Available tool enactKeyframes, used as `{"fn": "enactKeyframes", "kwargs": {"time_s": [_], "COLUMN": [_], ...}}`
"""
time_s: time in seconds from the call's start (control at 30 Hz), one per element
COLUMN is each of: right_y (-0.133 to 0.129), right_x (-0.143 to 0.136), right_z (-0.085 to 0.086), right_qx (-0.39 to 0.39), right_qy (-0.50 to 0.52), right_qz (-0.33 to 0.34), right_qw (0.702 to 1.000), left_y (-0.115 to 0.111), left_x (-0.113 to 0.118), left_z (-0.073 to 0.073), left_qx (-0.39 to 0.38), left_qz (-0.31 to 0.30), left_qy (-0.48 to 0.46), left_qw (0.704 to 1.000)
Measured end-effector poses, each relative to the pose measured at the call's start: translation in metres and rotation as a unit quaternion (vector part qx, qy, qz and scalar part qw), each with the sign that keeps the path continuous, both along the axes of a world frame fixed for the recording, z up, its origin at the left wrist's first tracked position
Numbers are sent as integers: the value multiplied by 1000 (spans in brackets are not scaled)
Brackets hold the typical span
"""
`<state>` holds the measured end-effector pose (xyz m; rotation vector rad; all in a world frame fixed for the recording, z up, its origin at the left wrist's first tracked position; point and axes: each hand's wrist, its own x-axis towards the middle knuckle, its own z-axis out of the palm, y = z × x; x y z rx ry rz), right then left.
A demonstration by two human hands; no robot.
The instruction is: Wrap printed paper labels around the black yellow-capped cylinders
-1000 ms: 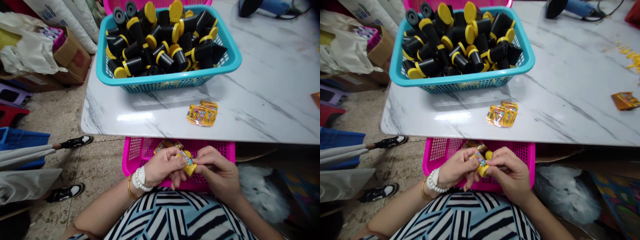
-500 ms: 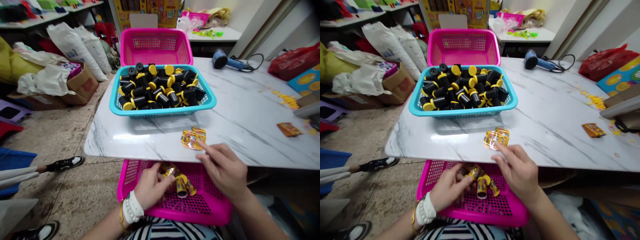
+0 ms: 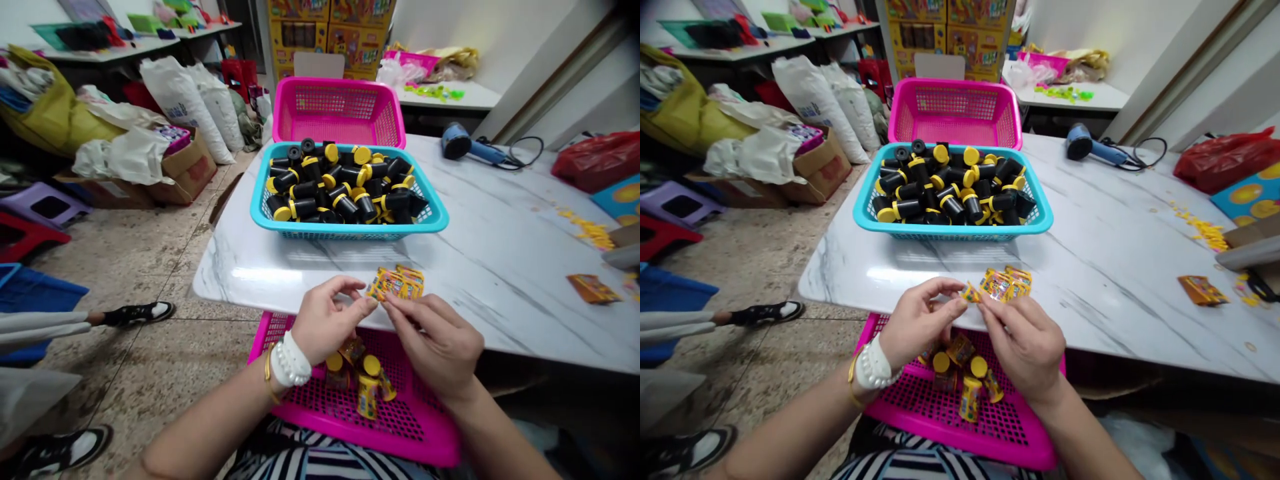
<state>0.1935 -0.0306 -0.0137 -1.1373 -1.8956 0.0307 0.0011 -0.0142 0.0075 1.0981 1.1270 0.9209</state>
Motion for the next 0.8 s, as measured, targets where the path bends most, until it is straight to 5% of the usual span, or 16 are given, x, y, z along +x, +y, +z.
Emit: {"fn": "enactKeyframes", "kwargs": {"time_s": [0.1, 0.2, 0.3, 0.43, 0.6, 0.8], "right_y": [-6, 2, 10, 6, -6, -11], "right_x": [-3, -2, -7, -23, -31, -34], "right_z": [11, 19, 21, 12, 0, 3], "right_qx": [-102, -274, -359, -322, -304, -268], "right_qy": [57, 154, 212, 275, 301, 262], "right_qz": [31, 55, 61, -29, -67, -73], "right_qw": [993, 948, 907, 905, 901, 924], "left_y": [11, 15, 12, -9, -34, -40], "left_x": [0, -2, -1, 3, 6, 7], "left_z": [3, 5, 6, 6, 1, 2], "left_qx": [-5, 22, 42, 43, 62, 114], "left_qz": [-54, -84, -42, 93, 122, 152], "left_qy": [-26, -32, -19, -24, 1, 17], "left_qw": [998, 996, 998, 994, 991, 982]}}
